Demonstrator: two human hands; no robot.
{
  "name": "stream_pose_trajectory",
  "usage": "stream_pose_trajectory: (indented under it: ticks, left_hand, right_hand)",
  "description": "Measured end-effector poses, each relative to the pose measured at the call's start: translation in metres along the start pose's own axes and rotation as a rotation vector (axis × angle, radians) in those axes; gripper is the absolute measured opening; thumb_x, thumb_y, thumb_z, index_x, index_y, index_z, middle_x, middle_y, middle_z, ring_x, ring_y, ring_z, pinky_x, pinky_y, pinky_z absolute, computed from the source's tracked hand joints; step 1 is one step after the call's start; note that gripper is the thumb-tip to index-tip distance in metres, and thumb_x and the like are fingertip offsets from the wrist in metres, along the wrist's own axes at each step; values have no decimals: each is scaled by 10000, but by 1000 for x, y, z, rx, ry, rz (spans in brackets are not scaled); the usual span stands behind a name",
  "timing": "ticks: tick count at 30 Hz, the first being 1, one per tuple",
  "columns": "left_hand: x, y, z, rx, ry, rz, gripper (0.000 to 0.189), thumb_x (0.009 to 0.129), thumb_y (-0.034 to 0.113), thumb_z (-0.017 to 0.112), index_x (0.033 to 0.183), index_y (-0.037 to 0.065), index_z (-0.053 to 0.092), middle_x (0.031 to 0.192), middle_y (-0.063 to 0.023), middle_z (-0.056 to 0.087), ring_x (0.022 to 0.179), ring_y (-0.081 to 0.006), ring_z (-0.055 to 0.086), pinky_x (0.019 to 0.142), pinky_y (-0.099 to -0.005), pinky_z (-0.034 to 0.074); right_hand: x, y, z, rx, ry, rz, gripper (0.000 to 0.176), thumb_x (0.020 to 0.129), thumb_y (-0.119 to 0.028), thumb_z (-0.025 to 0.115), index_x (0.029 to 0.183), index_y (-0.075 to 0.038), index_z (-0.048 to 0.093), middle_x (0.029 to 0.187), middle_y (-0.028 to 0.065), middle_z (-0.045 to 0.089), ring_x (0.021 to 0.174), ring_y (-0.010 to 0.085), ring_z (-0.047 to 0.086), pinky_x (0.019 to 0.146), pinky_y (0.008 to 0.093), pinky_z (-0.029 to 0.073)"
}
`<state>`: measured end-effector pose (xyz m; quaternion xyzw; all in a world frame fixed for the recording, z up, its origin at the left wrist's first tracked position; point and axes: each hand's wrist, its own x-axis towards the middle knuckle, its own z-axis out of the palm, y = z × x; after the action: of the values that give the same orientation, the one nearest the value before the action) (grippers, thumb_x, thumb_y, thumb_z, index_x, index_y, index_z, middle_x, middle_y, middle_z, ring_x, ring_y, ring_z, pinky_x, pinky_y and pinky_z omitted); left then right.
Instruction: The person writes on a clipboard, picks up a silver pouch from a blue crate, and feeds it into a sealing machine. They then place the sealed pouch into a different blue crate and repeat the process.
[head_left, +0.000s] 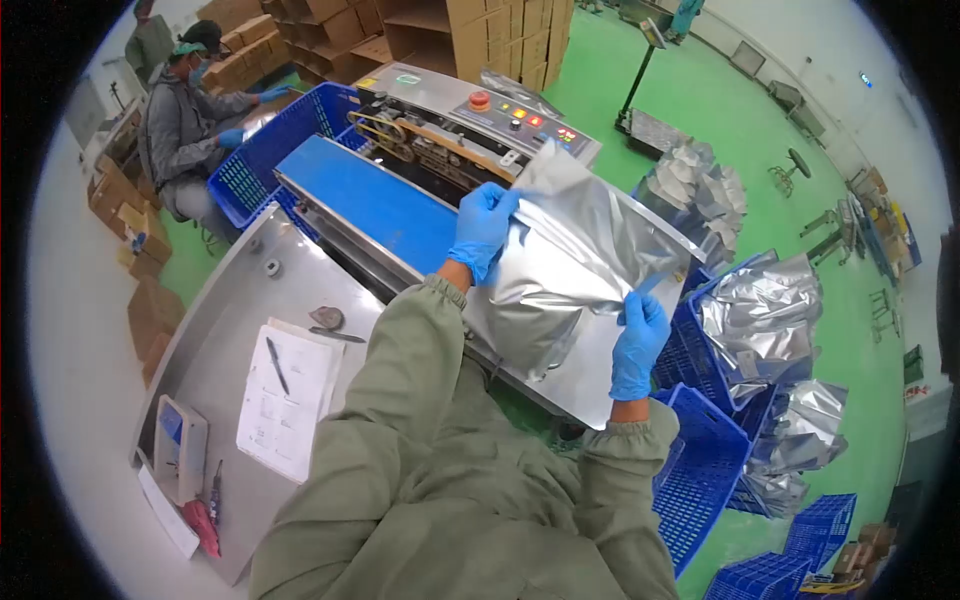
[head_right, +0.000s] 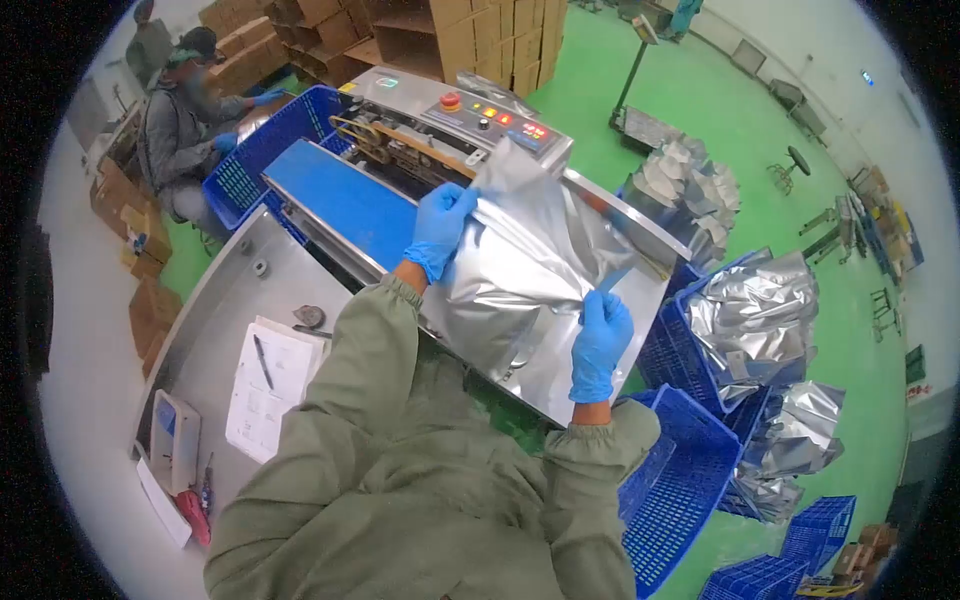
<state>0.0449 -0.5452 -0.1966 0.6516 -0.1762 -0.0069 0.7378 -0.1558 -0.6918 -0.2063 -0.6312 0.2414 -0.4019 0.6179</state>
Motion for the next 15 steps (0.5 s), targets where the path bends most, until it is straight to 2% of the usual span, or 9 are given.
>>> stream_pose_trajectory:
  ticks: [1,3,4,5,6,7,8,11,15]
  left_hand:
    - [-3,-10,3,-14,0,-3,228,848,173,610,681,26,557,573,9,510,534,-48,417,487,-238,377]
    - [-12,-32,8,283,-95,-30,250,823,193,629,663,18,550,551,-18,516,536,-66,468,495,-259,409]
    - [-18,-31,7,281,-134,-171,263,788,230,640,655,12,576,569,-75,568,556,-145,560,542,-309,454]
    - [-20,-33,7,269,-132,-172,263,788,230,640,655,12,576,569,-75,568,556,-145,560,542,-309,454]
    - [-21,-38,4,423,-152,-126,269,776,249,635,651,15,592,594,-101,587,579,-202,582,564,-334,464]
    - [-22,-43,2,579,-174,-80,277,763,268,631,647,18,609,618,-126,606,602,-259,604,586,-358,474]
    - [-21,-48,-1,600,-179,-89,289,742,299,624,650,26,629,676,-162,617,633,-314,598,606,-385,473]
    - [-17,-52,-9,577,-187,-161,294,744,305,623,656,25,627,677,-164,615,630,-319,594,609,-391,472]
    - [1,-58,-25,671,-156,-109,298,745,307,624,642,27,624,673,-166,613,633,-324,594,614,-392,473]
  right_hand:
    - [-2,11,-9,-12,1,-7,197,838,-124,598,666,-35,561,584,-29,455,535,52,383,490,223,290]
    - [-6,30,-29,-18,3,138,250,837,-125,591,605,-71,515,559,-32,434,505,56,377,485,223,296]
    - [-9,35,-35,-30,0,130,250,837,-125,591,605,-71,515,559,-32,434,505,56,377,485,223,296]
    - [-13,39,-39,-2,24,209,260,830,-120,592,591,-83,494,554,-34,420,493,56,369,472,225,291]
    - [-14,42,-41,27,50,292,273,823,-114,593,577,-95,474,548,-35,406,481,57,360,460,228,287]
    - [-12,44,-42,20,51,293,273,823,-114,593,577,-95,474,548,-35,406,481,57,360,460,228,287]
    - [-12,46,-43,38,35,301,242,823,-111,595,603,-82,499,556,-32,426,478,58,362,453,225,279]
    - [-7,45,-36,47,5,307,196,819,-106,601,641,-64,533,568,-25,454,481,60,376,452,221,285]
    - [6,49,-18,17,-77,319,212,816,-141,607,645,-36,538,576,-12,474,496,70,411,465,229,320]
